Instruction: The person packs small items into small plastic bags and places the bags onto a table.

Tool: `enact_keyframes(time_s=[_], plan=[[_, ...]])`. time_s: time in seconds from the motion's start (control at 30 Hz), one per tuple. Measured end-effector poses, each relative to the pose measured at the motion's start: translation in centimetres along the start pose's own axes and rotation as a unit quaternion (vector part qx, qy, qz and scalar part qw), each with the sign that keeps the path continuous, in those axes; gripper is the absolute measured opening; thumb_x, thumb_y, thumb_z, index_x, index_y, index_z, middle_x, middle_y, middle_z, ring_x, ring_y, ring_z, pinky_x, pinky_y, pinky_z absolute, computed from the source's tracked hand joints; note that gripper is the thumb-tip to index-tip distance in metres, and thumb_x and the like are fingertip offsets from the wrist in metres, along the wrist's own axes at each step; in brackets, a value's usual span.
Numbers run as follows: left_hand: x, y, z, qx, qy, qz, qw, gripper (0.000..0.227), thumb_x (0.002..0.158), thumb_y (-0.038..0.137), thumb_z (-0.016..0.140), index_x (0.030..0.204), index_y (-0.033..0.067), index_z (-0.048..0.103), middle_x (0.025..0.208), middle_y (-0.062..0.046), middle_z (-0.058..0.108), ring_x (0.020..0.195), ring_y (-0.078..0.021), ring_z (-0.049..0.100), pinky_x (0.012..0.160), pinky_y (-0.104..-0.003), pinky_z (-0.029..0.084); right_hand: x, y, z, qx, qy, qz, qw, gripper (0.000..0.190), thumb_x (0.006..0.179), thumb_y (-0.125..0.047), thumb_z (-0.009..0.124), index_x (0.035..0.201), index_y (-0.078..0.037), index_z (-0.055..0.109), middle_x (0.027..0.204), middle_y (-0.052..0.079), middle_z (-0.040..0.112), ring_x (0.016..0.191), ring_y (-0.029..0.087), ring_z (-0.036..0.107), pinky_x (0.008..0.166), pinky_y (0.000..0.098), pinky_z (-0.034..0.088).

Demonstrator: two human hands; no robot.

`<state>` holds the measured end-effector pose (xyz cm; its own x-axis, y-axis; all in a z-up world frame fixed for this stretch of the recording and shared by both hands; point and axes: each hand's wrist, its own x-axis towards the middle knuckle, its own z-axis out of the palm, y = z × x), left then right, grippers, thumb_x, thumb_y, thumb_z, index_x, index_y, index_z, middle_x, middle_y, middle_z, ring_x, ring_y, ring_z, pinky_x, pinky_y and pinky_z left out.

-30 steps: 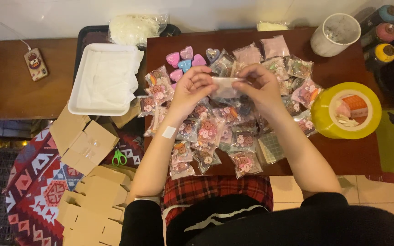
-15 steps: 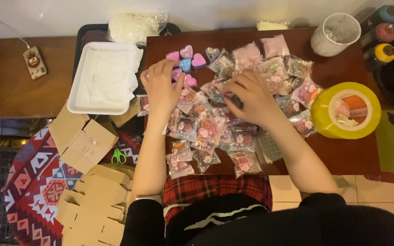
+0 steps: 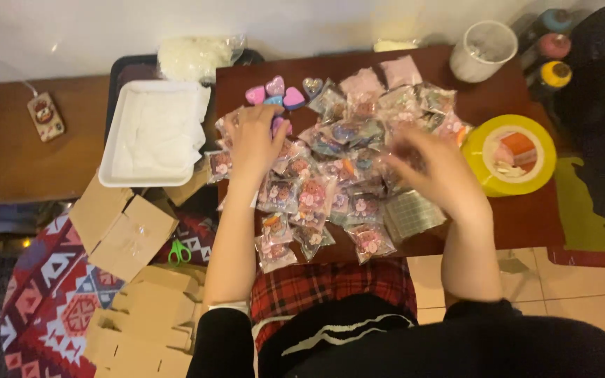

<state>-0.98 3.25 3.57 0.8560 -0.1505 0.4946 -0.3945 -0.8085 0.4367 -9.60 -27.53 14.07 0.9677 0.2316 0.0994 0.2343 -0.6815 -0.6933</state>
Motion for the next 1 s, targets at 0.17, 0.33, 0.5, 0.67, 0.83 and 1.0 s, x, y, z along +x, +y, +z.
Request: enact_keyframes(time_s=[0.17, 0.33, 0.5, 0.67, 0.83, 1.0], plan=[[0.4, 0.6, -0.6, -0.002, 0.019, 0.028, 0.999, 0.025, 0.092, 0.025, 0.075, 0.113, 0.0112, 0.071, 0.113, -0.008, 0.071, 0.112, -0.0303, 0.061, 0.107, -0.056, 0.030, -7.4, 4.6, 2.0, -0.133, 0.033, 0.048, 0.989, 0.030, 0.084, -0.022, 0.080, 0.107, -0.007, 0.068, 0.102, 0.014, 0.071, 0.094, 0.035, 0.070, 0.079, 0.0425, 0.054], [0.5, 2.2, -1.9, -0.031, 0.019, 0.048, 0.998, 0.022, 0.094, 0.023, 0.076, 0.111, 0.0113, 0.072, 0.113, -0.008, 0.072, 0.113, -0.0283, 0.063, 0.108, -0.055, 0.031, -10.7, 7.8, 4.2, -0.187, 0.185, -0.015, 0.965, 0.048, 0.080, -0.020, 0.084, 0.120, -0.008, 0.062, 0.118, 0.020, 0.066, 0.106, 0.040, 0.066, 0.084, 0.0434, 0.054], [0.9, 5.9, -3.6, -0.137, -0.042, 0.055, 0.988, 0.022, 0.094, 0.019, 0.077, 0.113, 0.0106, 0.072, 0.108, -0.005, 0.076, 0.094, -0.0231, 0.071, 0.102, -0.046, 0.042, -11.2, 9.7, 5.0, -0.001, 0.209, 0.064, 0.976, 0.046, 0.083, -0.004, 0.079, 0.125, -0.006, 0.060, 0.105, 0.014, 0.072, 0.095, 0.027, 0.073, 0.085, 0.0347, 0.056], [-0.5, 12.1, -1.7, -0.174, -0.155, 0.163, 0.959, 0.029, 0.092, 0.027, 0.078, 0.118, 0.0140, 0.073, 0.110, -0.005, 0.077, 0.099, -0.0232, 0.072, 0.103, -0.048, 0.040, -11.3, 9.6, 5.9, -0.013, 0.274, 0.063, 0.960, 0.032, 0.094, -0.003, 0.076, 0.122, -0.005, 0.062, 0.105, 0.014, 0.075, 0.101, 0.025, 0.076, 0.088, 0.0322, 0.056], [-3.4, 15.8, 3.8, -0.177, -0.233, 0.230, 0.928, 0.046, 0.085, 0.029, 0.079, 0.126, 0.0113, 0.067, 0.115, -0.009, 0.073, 0.111, -0.0271, 0.067, 0.099, -0.050, 0.041, -11.4, 8.8, 7.0, 0.048, 0.295, 0.054, 0.953, 0.027, 0.099, -0.001, 0.070, 0.124, -0.004, 0.062, 0.110, 0.012, 0.077, 0.103, 0.017, 0.075, 0.083, 0.0272, 0.056], [-3.9, 15.6, 5.7, -0.163, -0.260, 0.240, 0.921, 0.040, 0.085, 0.025, 0.077, 0.123, 0.0142, 0.069, 0.117, -0.008, 0.074, 0.113, -0.0277, 0.066, 0.105, -0.050, 0.042, -11.2, 10.3, 7.0, 0.212, 0.251, 0.001, 0.945, 0.037, 0.100, -0.001, 0.064, 0.135, -0.003, 0.050, 0.120, 0.010, 0.073, 0.112, 0.015, 0.071, 0.092, 0.0242, 0.055]])
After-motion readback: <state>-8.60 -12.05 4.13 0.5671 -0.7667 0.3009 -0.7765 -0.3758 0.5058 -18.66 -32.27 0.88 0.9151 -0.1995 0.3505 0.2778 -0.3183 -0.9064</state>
